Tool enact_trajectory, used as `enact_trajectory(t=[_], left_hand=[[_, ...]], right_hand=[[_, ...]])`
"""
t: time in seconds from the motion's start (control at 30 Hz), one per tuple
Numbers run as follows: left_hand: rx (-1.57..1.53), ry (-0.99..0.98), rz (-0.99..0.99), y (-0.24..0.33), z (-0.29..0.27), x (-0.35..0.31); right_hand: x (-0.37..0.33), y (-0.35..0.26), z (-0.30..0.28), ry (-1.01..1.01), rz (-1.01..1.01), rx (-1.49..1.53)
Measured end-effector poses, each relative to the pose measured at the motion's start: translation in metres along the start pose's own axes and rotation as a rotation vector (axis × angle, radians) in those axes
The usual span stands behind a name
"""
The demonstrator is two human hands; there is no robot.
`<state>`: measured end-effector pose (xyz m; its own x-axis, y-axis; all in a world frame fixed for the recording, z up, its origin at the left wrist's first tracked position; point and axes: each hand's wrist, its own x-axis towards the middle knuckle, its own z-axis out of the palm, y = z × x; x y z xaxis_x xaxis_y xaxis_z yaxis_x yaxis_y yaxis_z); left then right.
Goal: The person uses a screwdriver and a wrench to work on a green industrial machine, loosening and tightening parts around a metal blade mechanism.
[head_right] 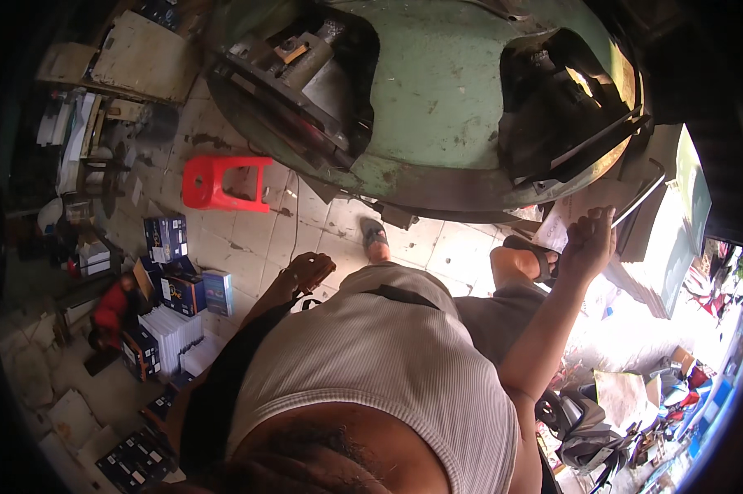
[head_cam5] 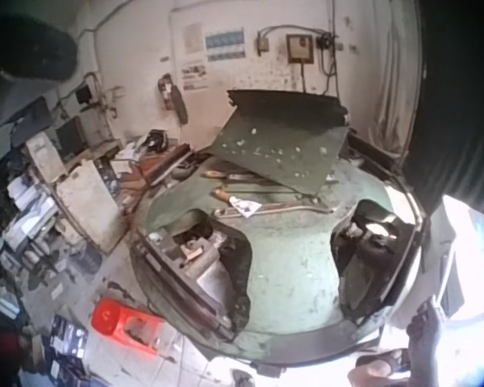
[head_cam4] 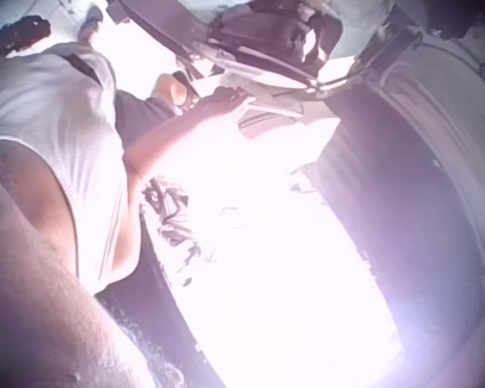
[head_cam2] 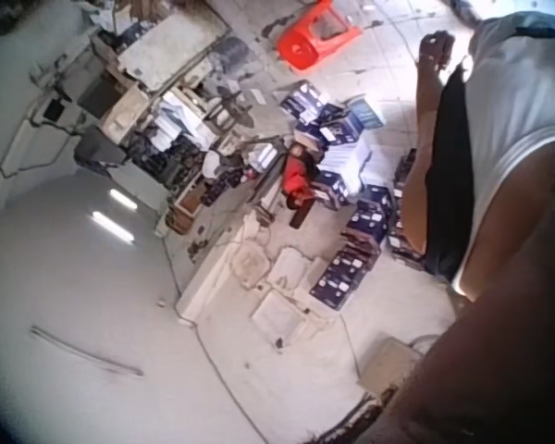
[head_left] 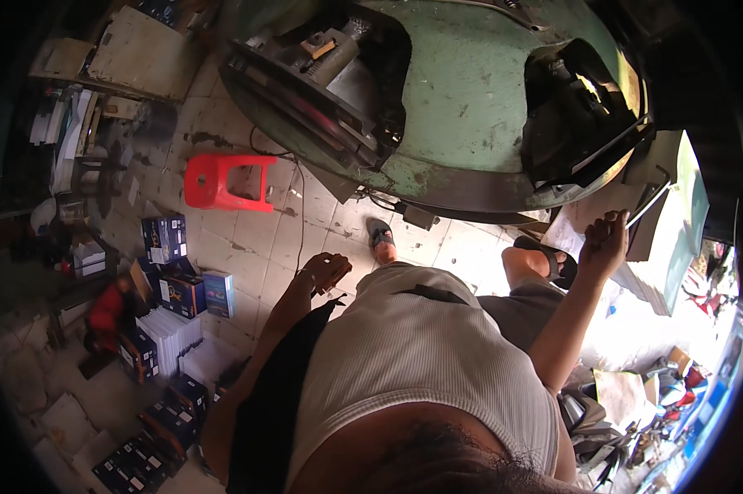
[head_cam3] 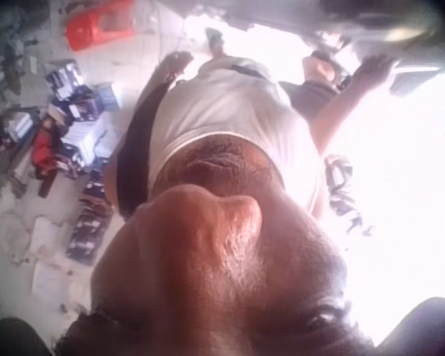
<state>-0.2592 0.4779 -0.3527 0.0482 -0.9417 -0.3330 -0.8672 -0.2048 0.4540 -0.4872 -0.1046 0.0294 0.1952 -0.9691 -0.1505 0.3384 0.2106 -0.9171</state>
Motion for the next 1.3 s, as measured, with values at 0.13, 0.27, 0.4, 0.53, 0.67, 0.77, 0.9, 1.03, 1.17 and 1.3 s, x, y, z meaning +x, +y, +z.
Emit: enact_trajectory(t=[0.13, 0.27, 0.4, 0.53, 0.67, 0.77, 0.9, 1.03, 1.17, 1.3], left_hand=[[-0.216, -0.055, -0.210, -0.015, 0.016, 0.003], [-0.910, -0.153, -0.673, 0.002, -0.025, 0.024], [-1.335, 0.111, -0.940, 0.039, -0.094, 0.042], [-1.331, 0.079, -0.965, 0.048, -0.112, 0.048], [-1.318, 0.067, -0.947, 0.046, -0.102, 0.045], [-1.343, -0.020, -0.904, 0.035, -0.088, 0.044], [-1.435, -0.031, -0.859, 0.003, -0.046, 0.035], [-1.554, -0.090, -0.786, -0.016, -0.043, 0.050], [-1.349, -0.042, -0.883, 0.029, -0.123, 0.063], [-1.311, 0.034, -0.916, 0.022, -0.131, 0.070]], right_hand=[[-0.005, -0.002, 0.018, -0.033, -0.019, -0.042], [-0.001, 0.008, 0.017, -0.090, -0.072, -0.056], [0.002, 0.013, 0.016, -0.138, -0.046, -0.037], [0.002, 0.019, 0.018, -0.144, 0.026, -0.008], [-0.006, 0.026, 0.025, -0.229, 0.021, -0.091], [-0.021, 0.037, 0.032, -0.233, 0.031, -0.370], [-0.055, 0.053, 0.040, -0.425, 0.159, -0.589], [-0.080, 0.082, 0.027, -0.640, 0.067, -0.843], [-0.098, 0.081, 0.040, -0.716, -0.018, -0.909], [-0.102, 0.075, 0.041, -0.694, -0.003, -0.996]])
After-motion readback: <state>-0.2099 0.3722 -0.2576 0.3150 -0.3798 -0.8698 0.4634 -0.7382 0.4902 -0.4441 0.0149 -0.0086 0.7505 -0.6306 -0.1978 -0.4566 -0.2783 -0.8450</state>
